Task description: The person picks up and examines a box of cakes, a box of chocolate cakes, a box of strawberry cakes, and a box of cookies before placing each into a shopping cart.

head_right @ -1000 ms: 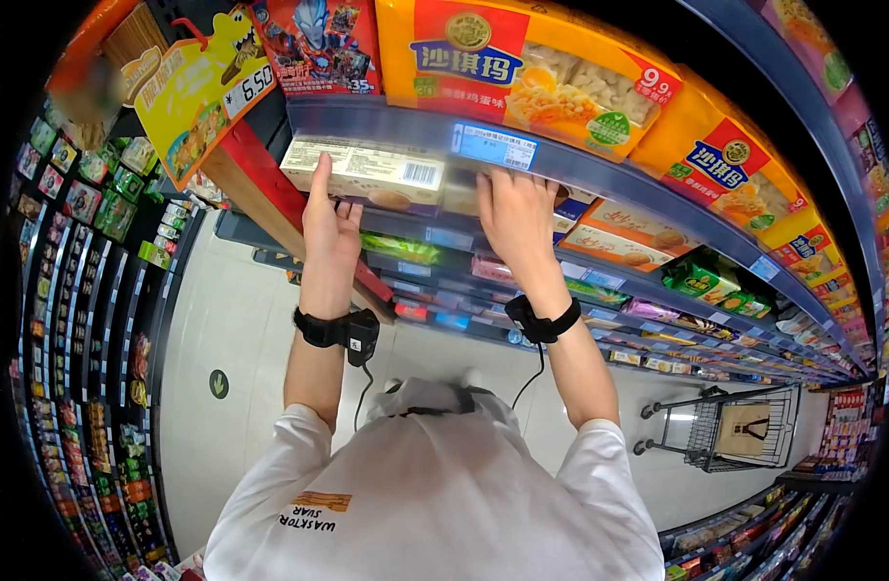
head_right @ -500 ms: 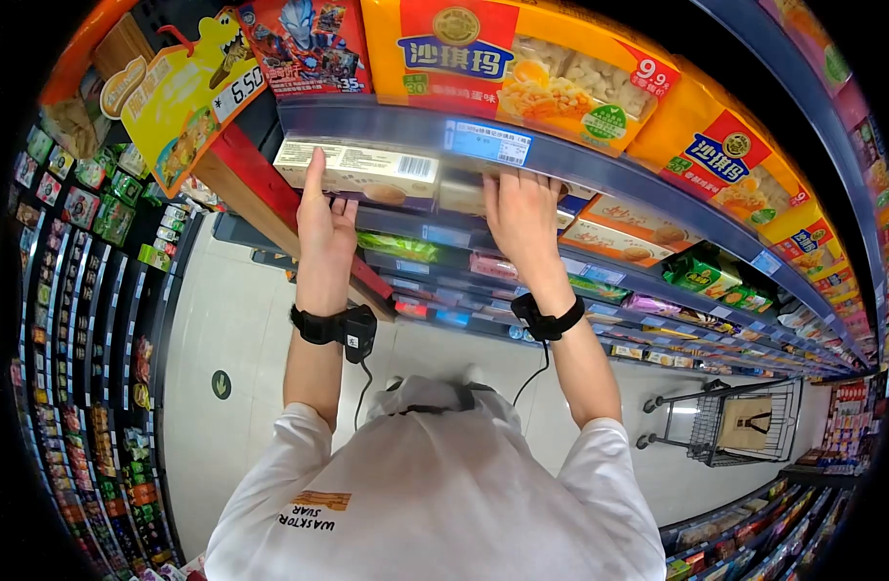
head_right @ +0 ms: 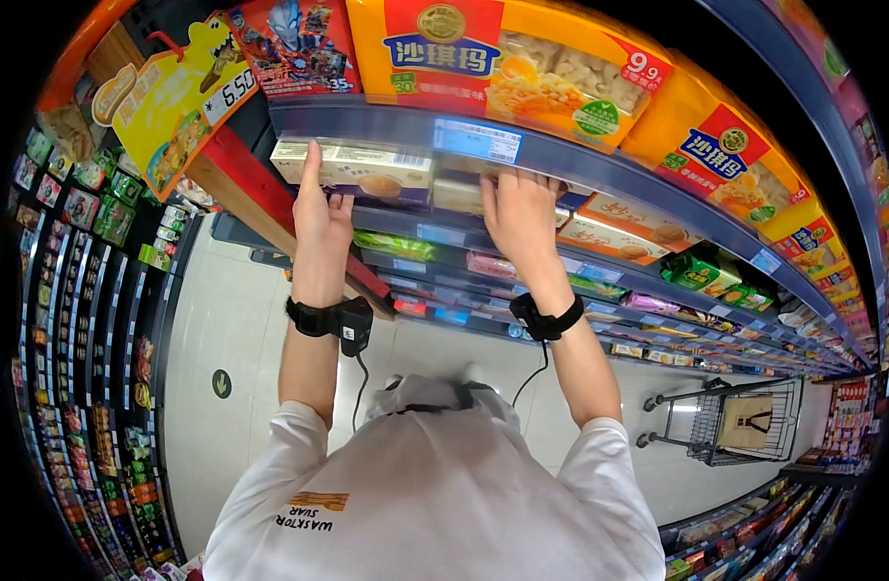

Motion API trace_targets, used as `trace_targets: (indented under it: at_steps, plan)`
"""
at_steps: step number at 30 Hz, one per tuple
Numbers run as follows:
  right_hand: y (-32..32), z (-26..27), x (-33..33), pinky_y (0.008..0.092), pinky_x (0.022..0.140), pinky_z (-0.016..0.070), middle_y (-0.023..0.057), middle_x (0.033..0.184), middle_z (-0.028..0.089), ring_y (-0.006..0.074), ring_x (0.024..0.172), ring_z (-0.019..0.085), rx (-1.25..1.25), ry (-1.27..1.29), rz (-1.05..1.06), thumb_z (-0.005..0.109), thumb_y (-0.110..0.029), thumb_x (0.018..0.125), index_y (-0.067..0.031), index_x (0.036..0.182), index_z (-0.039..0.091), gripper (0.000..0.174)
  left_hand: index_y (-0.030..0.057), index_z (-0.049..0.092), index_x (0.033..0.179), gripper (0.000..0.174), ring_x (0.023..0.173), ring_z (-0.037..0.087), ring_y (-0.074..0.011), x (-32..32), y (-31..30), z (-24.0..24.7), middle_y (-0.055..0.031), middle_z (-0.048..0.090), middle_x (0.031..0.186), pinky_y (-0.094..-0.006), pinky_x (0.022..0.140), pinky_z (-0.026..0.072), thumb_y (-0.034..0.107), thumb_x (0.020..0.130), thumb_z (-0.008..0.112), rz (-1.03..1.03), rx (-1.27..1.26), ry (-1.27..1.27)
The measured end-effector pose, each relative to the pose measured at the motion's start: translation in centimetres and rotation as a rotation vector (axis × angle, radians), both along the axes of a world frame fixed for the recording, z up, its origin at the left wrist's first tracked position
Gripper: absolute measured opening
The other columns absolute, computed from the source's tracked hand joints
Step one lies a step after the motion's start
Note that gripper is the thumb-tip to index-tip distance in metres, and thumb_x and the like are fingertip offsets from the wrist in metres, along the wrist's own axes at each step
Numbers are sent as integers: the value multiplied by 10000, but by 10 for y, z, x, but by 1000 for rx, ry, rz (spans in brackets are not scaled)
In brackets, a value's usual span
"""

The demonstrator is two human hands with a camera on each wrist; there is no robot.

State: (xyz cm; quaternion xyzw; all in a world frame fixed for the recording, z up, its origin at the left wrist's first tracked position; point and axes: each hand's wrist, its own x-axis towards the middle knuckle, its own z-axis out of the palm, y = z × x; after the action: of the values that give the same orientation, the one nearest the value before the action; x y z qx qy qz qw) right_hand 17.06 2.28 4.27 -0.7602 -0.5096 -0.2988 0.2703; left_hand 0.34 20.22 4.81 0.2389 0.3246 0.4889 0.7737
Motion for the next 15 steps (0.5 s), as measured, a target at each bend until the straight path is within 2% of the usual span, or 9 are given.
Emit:
trace_targets:
  at_steps: [3,6,9,12,15]
  plan:
    - [-1,-1,1,549,930,382,226,963,636,423,952,588,-3,0,8,640,-206,899,4,960,616,220,34,442,1404,843,1273,385,-239,4,-2,3,-67,455,1385,-412,1155,262,420,775,851,12,-5,9]
    - [-1,0,0,549,927,383,225,963,636,423,952,588,18,-15,14,648,-206,893,5,961,618,223,71,459,1385,702,1262,466,-178,8,1,4,-34,532,1337,-429,1127,287,364,845,799,20,-59,14]
    - [-2,2,-1,548,927,384,226,967,636,423,957,588,32,-21,19,652,-206,890,6,967,620,228,11,389,1444,886,1393,311,-269,9,7,-1,-100,415,1451,-451,1185,231,457,807,814,-25,-43,53]
    - [-2,2,-1,547,925,387,230,982,637,423,967,589,11,-2,22,655,-209,889,8,978,621,238,2,348,1470,907,1421,285,-269,7,15,-8,-115,374,1491,-464,1183,232,486,834,777,-59,-21,55]
    - [-2,3,-1,544,918,394,233,990,638,420,970,593,6,16,24,660,-213,887,10,980,621,245,-7,303,1490,876,1431,281,-275,2,1,5,-126,337,1513,-467,1184,234,490,893,707,-46,-33,53]
